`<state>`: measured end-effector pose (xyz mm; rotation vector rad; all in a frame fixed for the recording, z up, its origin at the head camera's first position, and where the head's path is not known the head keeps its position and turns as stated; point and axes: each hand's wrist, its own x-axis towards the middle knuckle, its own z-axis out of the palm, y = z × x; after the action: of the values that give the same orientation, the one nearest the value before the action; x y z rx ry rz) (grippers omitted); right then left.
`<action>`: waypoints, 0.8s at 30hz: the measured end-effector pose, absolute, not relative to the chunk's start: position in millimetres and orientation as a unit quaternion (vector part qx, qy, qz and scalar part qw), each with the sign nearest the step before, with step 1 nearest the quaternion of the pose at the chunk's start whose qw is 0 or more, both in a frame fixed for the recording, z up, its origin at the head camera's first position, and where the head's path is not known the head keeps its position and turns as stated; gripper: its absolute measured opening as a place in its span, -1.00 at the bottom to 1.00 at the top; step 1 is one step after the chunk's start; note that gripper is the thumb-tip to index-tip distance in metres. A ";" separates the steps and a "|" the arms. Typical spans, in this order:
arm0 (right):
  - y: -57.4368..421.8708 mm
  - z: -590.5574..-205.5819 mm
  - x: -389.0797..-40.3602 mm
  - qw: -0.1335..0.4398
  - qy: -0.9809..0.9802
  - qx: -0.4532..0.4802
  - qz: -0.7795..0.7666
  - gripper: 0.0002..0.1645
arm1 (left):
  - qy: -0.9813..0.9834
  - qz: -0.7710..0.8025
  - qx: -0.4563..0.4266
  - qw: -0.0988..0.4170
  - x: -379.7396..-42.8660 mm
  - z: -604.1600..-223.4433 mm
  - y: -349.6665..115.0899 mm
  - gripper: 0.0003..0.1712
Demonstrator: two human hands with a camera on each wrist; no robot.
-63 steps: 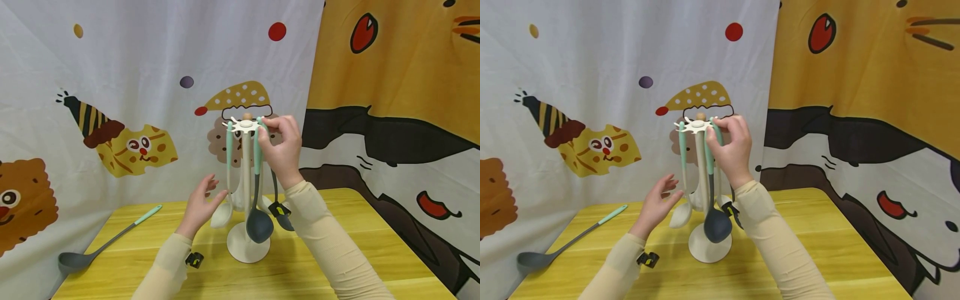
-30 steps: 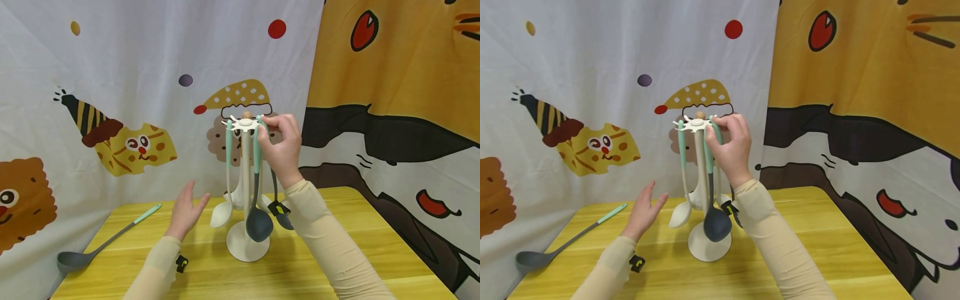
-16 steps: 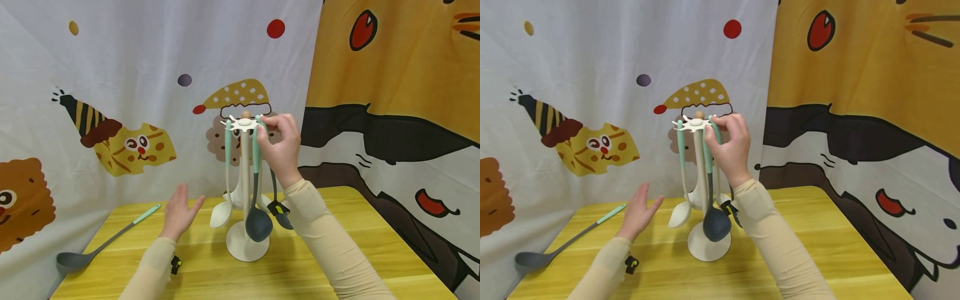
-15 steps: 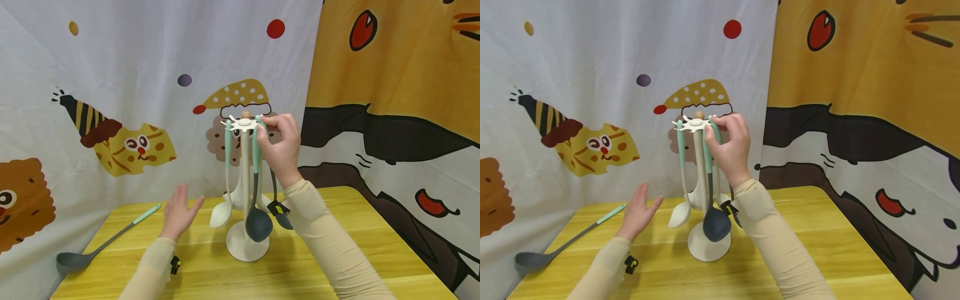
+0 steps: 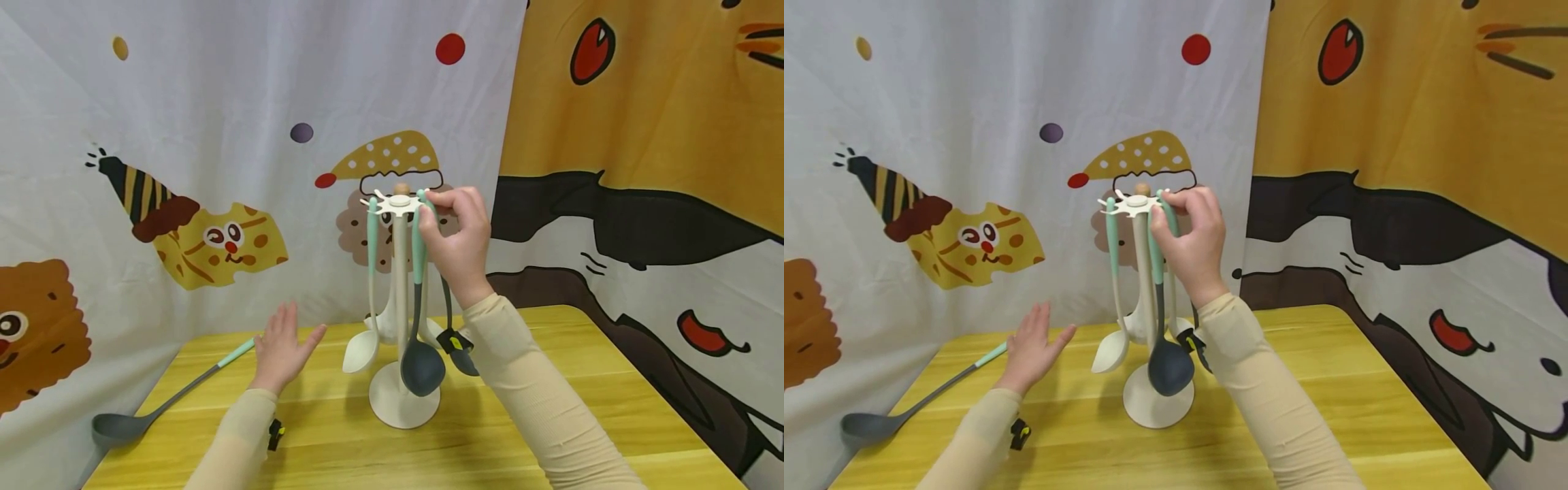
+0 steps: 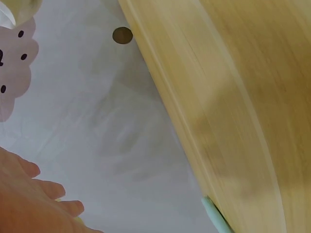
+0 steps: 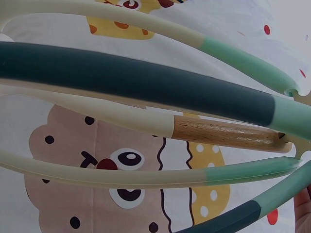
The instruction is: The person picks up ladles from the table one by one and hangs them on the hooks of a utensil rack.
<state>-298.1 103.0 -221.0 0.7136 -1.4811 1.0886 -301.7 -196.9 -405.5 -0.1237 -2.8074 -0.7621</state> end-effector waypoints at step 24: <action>101.9 -221.5 -299.4 0.554 -0.619 0.302 0.469 -0.71 | -0.967 -0.236 -0.010 0.093 -302.6 -405.5 -234.0 0.19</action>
<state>-299.4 101.9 -221.5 0.7128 -1.4618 1.1083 -302.6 -234.0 -405.5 -0.0307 -2.8714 -0.6998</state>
